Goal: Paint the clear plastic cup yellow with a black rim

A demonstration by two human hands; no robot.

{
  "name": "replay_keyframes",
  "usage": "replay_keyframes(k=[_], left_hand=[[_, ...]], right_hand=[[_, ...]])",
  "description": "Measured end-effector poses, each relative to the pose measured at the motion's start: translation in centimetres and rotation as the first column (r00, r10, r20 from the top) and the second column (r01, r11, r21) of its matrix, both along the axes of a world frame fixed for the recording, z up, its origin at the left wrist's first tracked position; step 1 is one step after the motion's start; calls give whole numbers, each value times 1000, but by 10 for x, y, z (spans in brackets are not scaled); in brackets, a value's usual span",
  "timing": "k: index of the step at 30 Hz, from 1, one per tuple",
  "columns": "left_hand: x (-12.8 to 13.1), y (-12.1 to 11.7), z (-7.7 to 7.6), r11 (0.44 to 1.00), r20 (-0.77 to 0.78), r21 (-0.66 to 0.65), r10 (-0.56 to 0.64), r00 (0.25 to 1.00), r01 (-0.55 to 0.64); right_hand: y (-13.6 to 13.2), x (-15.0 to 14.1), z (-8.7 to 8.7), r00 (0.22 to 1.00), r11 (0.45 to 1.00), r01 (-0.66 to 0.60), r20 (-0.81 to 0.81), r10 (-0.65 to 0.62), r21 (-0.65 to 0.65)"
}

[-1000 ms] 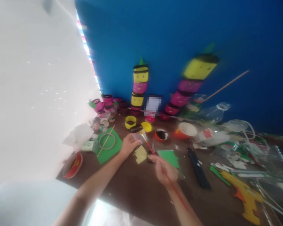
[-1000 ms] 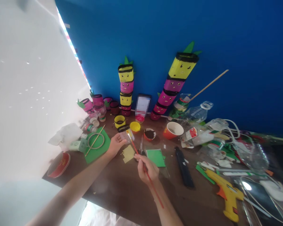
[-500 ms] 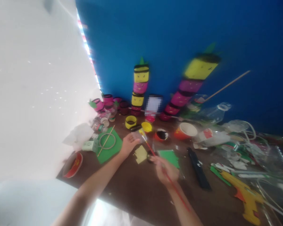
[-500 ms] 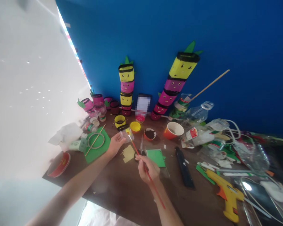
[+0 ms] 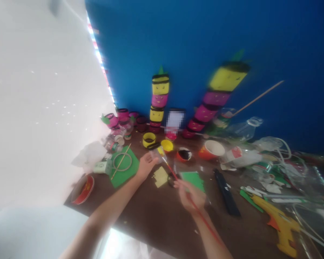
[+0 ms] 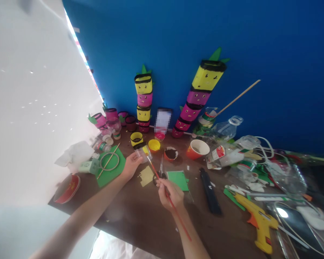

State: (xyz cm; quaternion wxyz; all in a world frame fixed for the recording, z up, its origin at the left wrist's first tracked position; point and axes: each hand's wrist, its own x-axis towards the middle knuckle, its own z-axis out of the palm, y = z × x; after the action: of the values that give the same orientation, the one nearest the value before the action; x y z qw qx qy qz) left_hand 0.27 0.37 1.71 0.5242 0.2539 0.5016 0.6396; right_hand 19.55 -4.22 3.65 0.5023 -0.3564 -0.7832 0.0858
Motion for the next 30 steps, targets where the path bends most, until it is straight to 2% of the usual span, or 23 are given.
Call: replay_keyframes(k=[8, 11, 17, 22, 24, 27, 29, 30], left_hand=[[-2, -1, -1, 1000, -12, 5, -11, 1000, 11], [-2, -1, -2, 998, -7, 31, -48, 999, 48], [-3, -3, -3, 980, -36, 86, -178, 983, 181], [-4, -9, -1, 908, -141, 148, -372, 917, 391], [-2, -11, -3, 891, -164, 163, -399, 902, 423], [1, -13, -9, 909, -257, 205, -309, 916, 364], [2, -15, -12, 916, -394, 266, -180, 901, 299], [2, -15, -13, 909, -479, 307, -109, 871, 283]], right_hand=[[-5, 8, 6, 999, 999, 7, -37, -5, 54], [-4, 11, 8, 998, 998, 18, -63, -15, 53], [1, 6, 7, 992, 995, 69, -107, -61, 69], [-2, 7, 1, 992, 998, 70, -109, -69, 7], [-2, 9, 1, 993, 998, 67, -102, -66, 4], [-3, 10, 2, 988, 995, 99, -118, -98, 8], [-3, 8, 1, 979, 990, 140, -150, -136, 14], [-2, 8, 1, 973, 987, 161, -170, -156, 20]])
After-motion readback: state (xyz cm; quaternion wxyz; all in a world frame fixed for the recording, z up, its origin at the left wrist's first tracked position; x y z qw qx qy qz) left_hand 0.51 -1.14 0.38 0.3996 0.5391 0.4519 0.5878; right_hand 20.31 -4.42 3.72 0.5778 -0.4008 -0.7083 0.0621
